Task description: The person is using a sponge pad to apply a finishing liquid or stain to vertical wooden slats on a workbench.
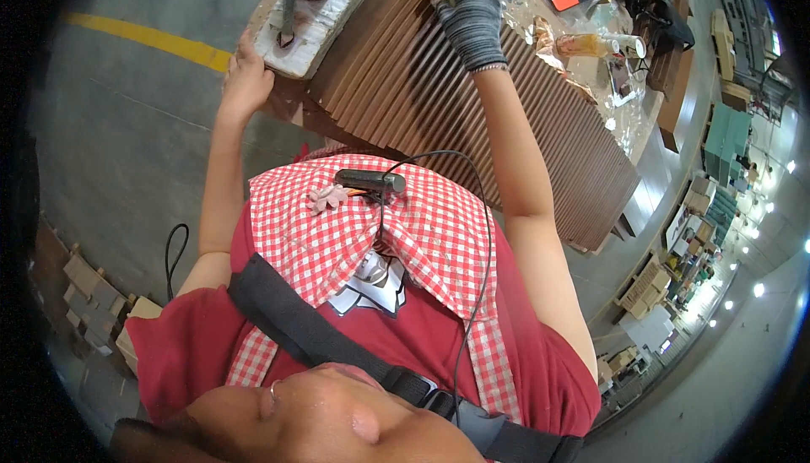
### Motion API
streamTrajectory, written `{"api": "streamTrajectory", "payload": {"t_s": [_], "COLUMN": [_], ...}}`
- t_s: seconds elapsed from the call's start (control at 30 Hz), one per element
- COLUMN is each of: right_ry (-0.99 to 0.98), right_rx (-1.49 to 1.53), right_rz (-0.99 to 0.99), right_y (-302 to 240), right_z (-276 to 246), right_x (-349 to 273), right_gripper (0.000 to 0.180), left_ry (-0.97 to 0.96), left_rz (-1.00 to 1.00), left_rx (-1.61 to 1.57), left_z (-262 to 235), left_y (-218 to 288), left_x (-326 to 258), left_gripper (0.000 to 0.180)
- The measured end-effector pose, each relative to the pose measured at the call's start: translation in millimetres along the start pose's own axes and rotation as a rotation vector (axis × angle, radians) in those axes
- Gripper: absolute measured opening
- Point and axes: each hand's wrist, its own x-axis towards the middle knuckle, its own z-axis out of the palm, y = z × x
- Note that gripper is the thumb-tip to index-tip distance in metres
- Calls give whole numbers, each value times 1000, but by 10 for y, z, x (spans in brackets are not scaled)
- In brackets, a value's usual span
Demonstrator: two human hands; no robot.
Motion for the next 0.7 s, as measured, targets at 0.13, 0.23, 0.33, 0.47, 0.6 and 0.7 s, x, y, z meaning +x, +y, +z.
{"api": "streamTrajectory", "payload": {"t_s": [0.13,0.23,0.33,0.47,0.6,0.7], "right_ry": [-84,-238,-398,-572,-598,-627], "right_rx": [-23,-116,-151,-115,87,329], "right_rz": [-119,-137,-229,-313,-379,-447], "right_y": [-266,-519,-892,-1130,-1144,-1069], "right_z": [-19,-64,-198,-231,-154,-173], "right_x": [-331,-640,-862,-1110,-1206,-1182], "right_gripper": [16,23,24,31,36,33], "left_ry": [20,-21,-9,-52,-10,-68], "left_rz": [24,29,61,62,107,76], "left_rx": [12,35,76,133,170,196], "left_z": [40,24,31,11,82,78], "left_y": [-26,2,12,73,16,51], "left_x": [62,90,122,159,202,193], "left_gripper": [76,77,77,77,77,77]}}
